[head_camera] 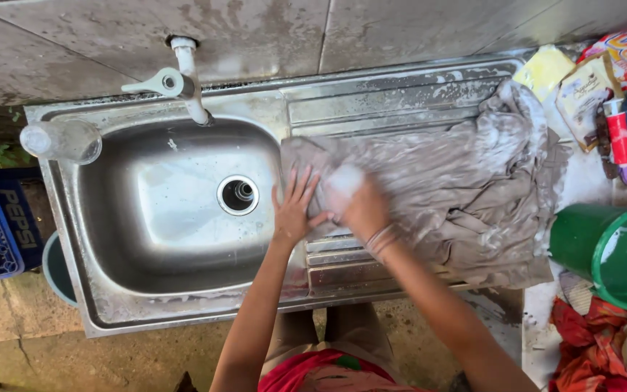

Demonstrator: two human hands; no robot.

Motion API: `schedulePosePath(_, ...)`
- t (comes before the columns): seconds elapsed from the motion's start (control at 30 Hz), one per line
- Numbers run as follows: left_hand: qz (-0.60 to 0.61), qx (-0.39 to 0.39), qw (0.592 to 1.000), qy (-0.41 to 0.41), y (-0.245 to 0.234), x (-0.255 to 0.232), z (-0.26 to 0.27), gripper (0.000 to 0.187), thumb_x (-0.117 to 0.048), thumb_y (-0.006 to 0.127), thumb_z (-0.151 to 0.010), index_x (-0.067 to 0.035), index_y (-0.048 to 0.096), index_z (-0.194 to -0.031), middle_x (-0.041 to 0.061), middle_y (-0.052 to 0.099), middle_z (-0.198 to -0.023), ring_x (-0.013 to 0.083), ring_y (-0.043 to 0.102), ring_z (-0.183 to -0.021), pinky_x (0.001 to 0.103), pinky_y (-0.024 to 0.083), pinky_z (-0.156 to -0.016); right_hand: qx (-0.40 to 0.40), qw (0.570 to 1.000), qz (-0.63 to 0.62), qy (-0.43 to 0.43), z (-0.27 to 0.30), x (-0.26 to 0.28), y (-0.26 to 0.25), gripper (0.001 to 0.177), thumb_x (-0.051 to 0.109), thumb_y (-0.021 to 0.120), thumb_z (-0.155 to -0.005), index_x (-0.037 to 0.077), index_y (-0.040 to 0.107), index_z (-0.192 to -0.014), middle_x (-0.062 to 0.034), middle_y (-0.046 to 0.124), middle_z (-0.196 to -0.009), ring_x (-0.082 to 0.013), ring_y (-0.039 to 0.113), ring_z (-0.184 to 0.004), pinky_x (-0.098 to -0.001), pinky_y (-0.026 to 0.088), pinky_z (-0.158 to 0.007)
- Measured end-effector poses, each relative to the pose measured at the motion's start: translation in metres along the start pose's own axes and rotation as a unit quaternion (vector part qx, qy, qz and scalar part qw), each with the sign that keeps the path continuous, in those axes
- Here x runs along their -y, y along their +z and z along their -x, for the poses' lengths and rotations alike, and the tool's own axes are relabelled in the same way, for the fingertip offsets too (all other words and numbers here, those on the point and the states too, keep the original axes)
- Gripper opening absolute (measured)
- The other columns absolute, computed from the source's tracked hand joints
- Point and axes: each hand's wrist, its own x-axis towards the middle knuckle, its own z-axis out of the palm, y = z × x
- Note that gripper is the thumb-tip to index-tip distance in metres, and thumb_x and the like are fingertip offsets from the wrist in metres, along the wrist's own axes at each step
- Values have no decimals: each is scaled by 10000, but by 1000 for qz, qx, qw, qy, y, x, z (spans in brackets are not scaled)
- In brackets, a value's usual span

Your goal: The person is washing and scrubbing a pair of pants by hand in a sink using a brush and soap.

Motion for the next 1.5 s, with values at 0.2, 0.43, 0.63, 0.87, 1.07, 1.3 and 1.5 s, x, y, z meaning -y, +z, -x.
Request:
schedulePosePath(0.2,7,42,995,-91,16,5,26,1088,-802,636,-733,-275,294,-1621,-54,290,-1680,223,218,-1572,703,70,-1170,-38,995,5,-91,-20,-140,-40,572,558,604,-953,62,646,-1233,-204,650,-1166,-345,643,-963,-469,518,-787)
schedulePosePath(0.43,53,40,990,-126,20,3,28,1167,-789,672,-737,-205,224,-1643,-3,229,-1707,254,135,-1583,705,38,-1158,-303,914,269,10,-59,-160,-32,436,530,691,-990,193,689,-1267,-243,668,-1094,-401,652,-987,-485,526,-753)
schedulePosePath(0.63,-42,22,994,-94,66,27,43,1262,-765,742,-703,-154,142,-1630,136,135,-1727,336,69,-1603,690,47,-1153,-88,946,20,-312,-15,76,10,313,380,717,-851,189,741,-1098,-179,708,-1038,-370,654,-970,-496,532,-822)
schedulePosePath(0.87,126,38,976,-171,30,5,31,1495,-783,764,-606,11,1,-1618,165,77,-1725,366,61,-1588,722,67,-1138,-244,944,82,-208,-109,35,-40,365,338,754,-843,245,778,-1195,-224,678,-1106,-374,680,-889,-443,544,-679)
schedulePosePath(1.07,90,39,983,-158,42,12,29,1446,-799,773,-598,-68,48,-1612,160,60,-1721,375,44,-1586,717,58,-1134,-2,804,113,-584,-60,54,7,226,489,701,-896,339,741,-1060,-172,651,-969,-369,687,-859,-486,554,-703)
schedulePosePath(1.3,191,5,964,-184,59,14,38,1092,-620,610,-889,-59,75,-1659,128,104,-1752,331,88,-1615,687,41,-1161,-192,898,84,-386,-69,85,4,382,411,689,-922,401,667,-1303,-168,613,-1228,-352,632,-997,-450,513,-682)
schedulePosePath(1.5,216,-72,962,-154,58,12,34,709,-313,396,-1041,-114,122,-1663,92,157,-1750,278,157,-1621,596,94,-1179,-240,872,93,-416,38,0,-15,515,392,750,-771,391,658,-1277,-209,635,-1219,-401,651,-1038,-496,559,-867)
